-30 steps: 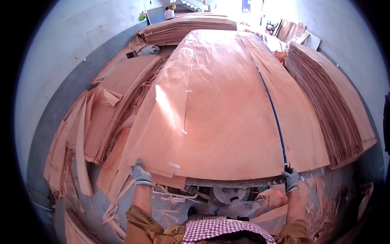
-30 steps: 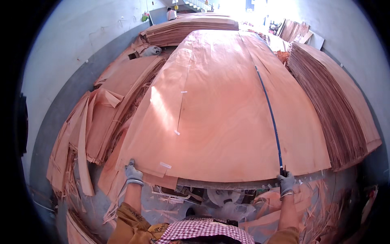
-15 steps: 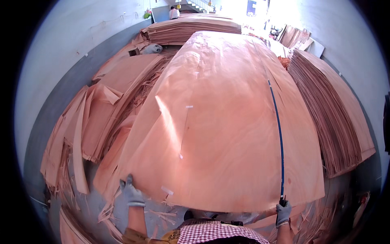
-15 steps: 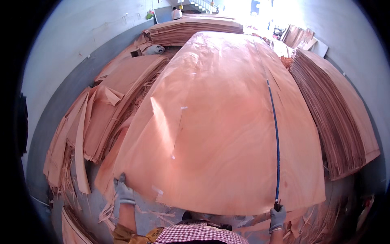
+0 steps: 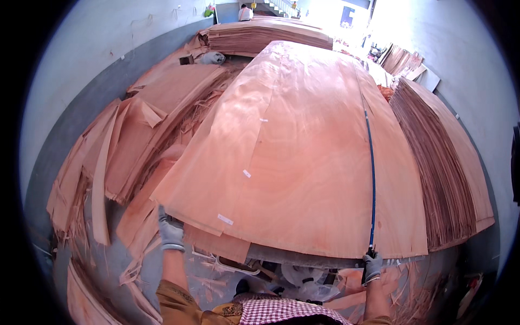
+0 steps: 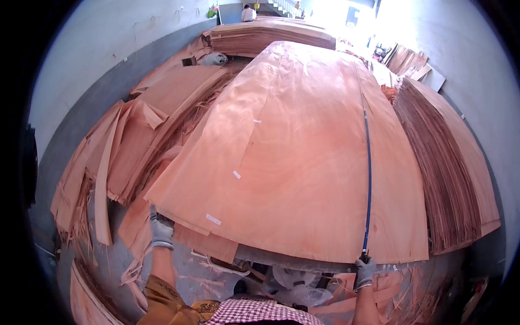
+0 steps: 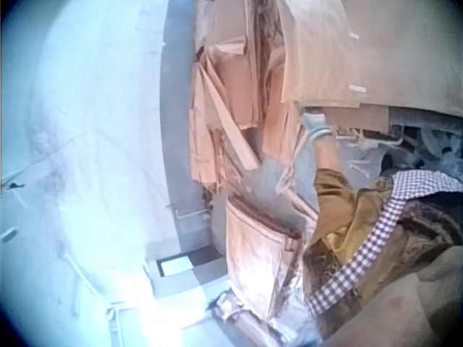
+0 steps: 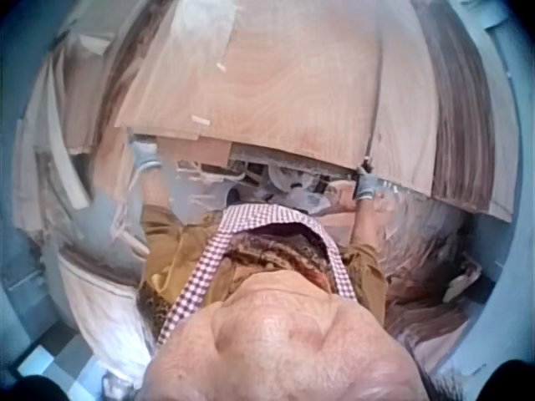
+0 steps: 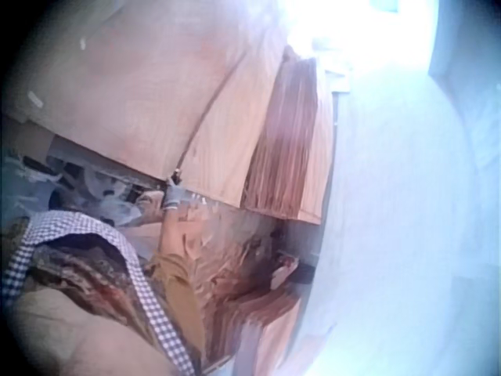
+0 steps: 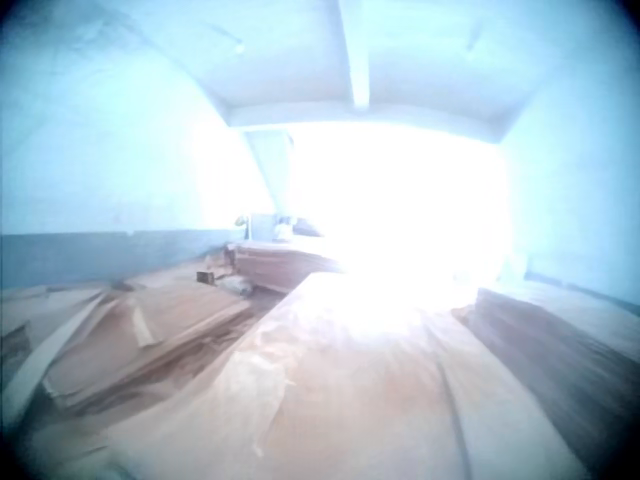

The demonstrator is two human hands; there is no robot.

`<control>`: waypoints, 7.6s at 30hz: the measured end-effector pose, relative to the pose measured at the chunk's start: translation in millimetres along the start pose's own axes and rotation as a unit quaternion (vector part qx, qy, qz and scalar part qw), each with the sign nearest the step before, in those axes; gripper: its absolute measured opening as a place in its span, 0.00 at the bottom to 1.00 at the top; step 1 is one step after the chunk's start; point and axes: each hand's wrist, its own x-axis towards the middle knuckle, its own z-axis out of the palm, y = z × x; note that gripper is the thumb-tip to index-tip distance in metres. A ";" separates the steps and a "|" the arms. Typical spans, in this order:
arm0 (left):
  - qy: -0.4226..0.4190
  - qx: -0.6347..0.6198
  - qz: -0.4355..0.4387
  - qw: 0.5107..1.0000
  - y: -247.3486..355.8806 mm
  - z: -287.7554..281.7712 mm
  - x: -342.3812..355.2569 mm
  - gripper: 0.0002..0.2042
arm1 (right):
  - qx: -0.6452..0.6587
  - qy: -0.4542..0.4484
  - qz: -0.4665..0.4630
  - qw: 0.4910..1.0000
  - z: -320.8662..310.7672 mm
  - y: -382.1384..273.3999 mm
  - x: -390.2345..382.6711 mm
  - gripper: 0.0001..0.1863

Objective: The person processes large wood veneer sheets by cutting them with a utility knife and moving them from one stack to another in a workshop.

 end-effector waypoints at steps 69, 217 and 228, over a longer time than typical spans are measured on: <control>0.113 0.868 0.152 0.459 88.7 -61.1 75.0 0.16 | -0.260 -0.026 0.048 0.964 -0.8 -13.2 26.0 0.06; 0.757 0.257 0.143 0.583 -1114.7 487.5 -721.0 0.15 | -0.215 -0.911 -0.242 0.254 -82.4 -113.9 807.2 0.10; 0.751 0.310 0.269 0.516 -1026.5 424.2 -699.4 0.20 | -0.316 -0.837 -0.443 -0.059 -177.9 -86.4 556.7 0.15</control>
